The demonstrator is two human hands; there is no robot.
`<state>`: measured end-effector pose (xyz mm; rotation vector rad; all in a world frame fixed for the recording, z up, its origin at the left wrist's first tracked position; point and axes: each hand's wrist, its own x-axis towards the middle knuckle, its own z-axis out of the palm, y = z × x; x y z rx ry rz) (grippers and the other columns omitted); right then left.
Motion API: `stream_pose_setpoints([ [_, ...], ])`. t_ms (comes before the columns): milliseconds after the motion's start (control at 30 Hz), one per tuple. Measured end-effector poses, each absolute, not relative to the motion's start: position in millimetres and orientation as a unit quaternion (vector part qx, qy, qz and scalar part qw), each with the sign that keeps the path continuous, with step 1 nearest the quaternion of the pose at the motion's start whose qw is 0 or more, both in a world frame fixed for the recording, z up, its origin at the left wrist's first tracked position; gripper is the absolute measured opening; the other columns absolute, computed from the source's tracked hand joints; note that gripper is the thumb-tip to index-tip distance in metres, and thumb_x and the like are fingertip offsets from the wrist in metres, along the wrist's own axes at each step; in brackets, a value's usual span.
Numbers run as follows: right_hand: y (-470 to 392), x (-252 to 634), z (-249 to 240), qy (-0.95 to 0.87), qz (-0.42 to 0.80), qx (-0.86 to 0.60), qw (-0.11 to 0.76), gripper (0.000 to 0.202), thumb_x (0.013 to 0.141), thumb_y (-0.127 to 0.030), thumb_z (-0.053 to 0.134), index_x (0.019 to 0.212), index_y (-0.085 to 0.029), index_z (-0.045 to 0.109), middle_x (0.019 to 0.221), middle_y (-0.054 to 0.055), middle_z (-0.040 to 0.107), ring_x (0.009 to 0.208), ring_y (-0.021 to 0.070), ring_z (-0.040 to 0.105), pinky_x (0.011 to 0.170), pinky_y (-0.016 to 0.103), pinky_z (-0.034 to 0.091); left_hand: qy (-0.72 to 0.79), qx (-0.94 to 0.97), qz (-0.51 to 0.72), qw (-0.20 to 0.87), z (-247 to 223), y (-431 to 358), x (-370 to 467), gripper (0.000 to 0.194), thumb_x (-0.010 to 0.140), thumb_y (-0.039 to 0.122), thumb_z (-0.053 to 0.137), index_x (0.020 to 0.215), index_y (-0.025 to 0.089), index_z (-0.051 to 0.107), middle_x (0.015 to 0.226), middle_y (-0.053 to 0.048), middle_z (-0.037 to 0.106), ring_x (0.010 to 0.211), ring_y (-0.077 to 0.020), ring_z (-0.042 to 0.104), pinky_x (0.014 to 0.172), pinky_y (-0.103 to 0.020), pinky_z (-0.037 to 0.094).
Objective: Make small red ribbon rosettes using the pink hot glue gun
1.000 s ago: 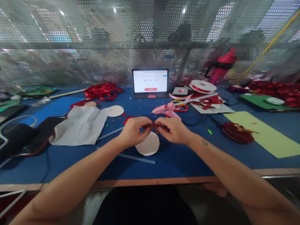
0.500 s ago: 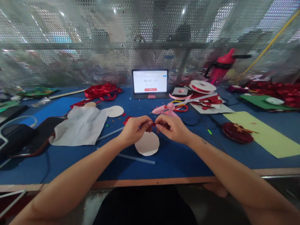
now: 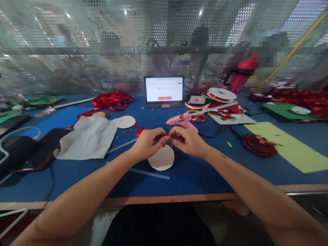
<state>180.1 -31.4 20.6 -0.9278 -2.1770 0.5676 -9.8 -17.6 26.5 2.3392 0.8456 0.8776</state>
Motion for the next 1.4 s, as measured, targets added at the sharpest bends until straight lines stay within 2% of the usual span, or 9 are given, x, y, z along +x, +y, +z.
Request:
stream_pose_setpoints([
  [200, -29, 182, 19, -0.847, 0.232, -0.361, 0.315, 0.011, 0.080, -0.025, 0.050, 0.087, -0.017, 0.054, 0.066, 0.000, 0.062, 0.051, 0.0076, 0.048, 0.048, 0.021, 0.033, 0.296, 0.875, 0.317, 0.217, 28, -18, -10, 0.021, 0.082, 0.024, 0.049, 0.066, 0.014, 0.057, 0.056, 0.001, 0.060, 0.051, -0.0074, 0.055, 0.051, -0.017, 0.041],
  [400, -27, 184, 20, -0.837, 0.215, -0.381, 0.328, 0.013, 0.081, -0.023, 0.048, 0.087, -0.016, 0.058, 0.066, 0.001, 0.062, 0.053, 0.0083, 0.051, 0.049, 0.021, 0.034, 0.356, 0.808, 0.383, 0.272, 31, -18, -11, 0.019, 0.077, 0.022, 0.052, 0.060, 0.013, 0.055, 0.051, 0.001, 0.057, 0.046, -0.0071, 0.052, 0.046, -0.016, 0.041],
  [600, -25, 186, 21, -0.805, 0.238, -0.401, 0.367, 0.015, 0.082, -0.026, 0.048, 0.085, -0.016, 0.058, 0.057, -0.001, 0.060, 0.051, 0.0102, 0.056, 0.049, 0.021, 0.038, 0.428, 0.708, 0.453, 0.332, 32, -3, -19, 0.023, 0.077, 0.033, 0.055, 0.065, 0.014, 0.054, 0.054, 0.001, 0.058, 0.046, -0.0087, 0.056, 0.047, -0.018, 0.047],
  [767, -23, 189, 20, -0.787, 0.225, -0.408, 0.404, 0.013, 0.082, -0.026, 0.048, 0.083, -0.017, 0.057, 0.054, -0.002, 0.059, 0.050, 0.0102, 0.058, 0.053, 0.022, 0.041, 0.498, 0.712, 0.389, 0.307, 26, 15, -28, 0.032, 0.075, 0.044, 0.059, 0.066, 0.014, 0.055, 0.051, -0.001, 0.059, 0.044, -0.0102, 0.057, 0.040, -0.016, 0.040],
  [933, -23, 189, 21, -0.786, 0.218, -0.415, 0.403, 0.013, 0.082, -0.027, 0.049, 0.083, -0.017, 0.058, 0.052, -0.003, 0.059, 0.048, 0.0103, 0.058, 0.051, 0.022, 0.040, 0.485, 0.748, 0.333, 0.308, 17, 23, -31, 0.030, 0.080, 0.042, 0.050, 0.074, 0.014, 0.061, 0.061, -0.003, 0.063, 0.051, -0.0125, 0.061, 0.050, -0.021, 0.048],
  [1067, -24, 187, 22, -0.788, 0.210, -0.421, 0.398, 0.014, 0.082, -0.027, 0.049, 0.082, -0.018, 0.058, 0.053, -0.003, 0.060, 0.047, 0.0098, 0.057, 0.051, 0.022, 0.039, 0.457, 0.810, 0.308, 0.203, 14, 23, -31, 0.020, 0.076, 0.035, 0.057, 0.075, 0.016, 0.064, 0.060, -0.001, 0.064, 0.053, -0.0126, 0.060, 0.055, -0.022, 0.047],
  [1200, -23, 187, 21, -0.793, 0.191, -0.426, 0.390, 0.015, 0.082, -0.028, 0.048, 0.084, -0.017, 0.059, 0.052, -0.002, 0.060, 0.047, 0.0098, 0.056, 0.051, 0.022, 0.038, 0.451, 0.824, 0.311, 0.144, 16, 20, -29, 0.020, 0.074, 0.033, 0.058, 0.066, 0.015, 0.062, 0.053, 0.000, 0.058, 0.048, -0.0098, 0.052, 0.047, -0.019, 0.039],
  [1300, -23, 188, 21, -0.798, 0.176, -0.428, 0.387, 0.016, 0.082, -0.028, 0.048, 0.085, -0.017, 0.059, 0.051, -0.002, 0.061, 0.046, 0.0097, 0.054, 0.050, 0.022, 0.036, 0.416, 0.835, 0.324, 0.158, 16, 18, -27, 0.020, 0.073, 0.030, 0.058, 0.061, 0.014, 0.056, 0.058, 0.000, 0.058, 0.050, -0.0085, 0.050, 0.048, -0.019, 0.039],
  [1400, -22, 189, 21, -0.800, 0.171, -0.429, 0.382, 0.016, 0.082, -0.028, 0.048, 0.085, -0.017, 0.059, 0.052, -0.002, 0.061, 0.046, 0.0098, 0.054, 0.051, 0.022, 0.036, 0.382, 0.839, 0.314, 0.228, 16, 16, -25, 0.013, 0.071, 0.026, 0.059, 0.068, 0.014, 0.056, 0.069, -0.002, 0.062, 0.058, -0.0096, 0.056, 0.055, -0.020, 0.044],
])
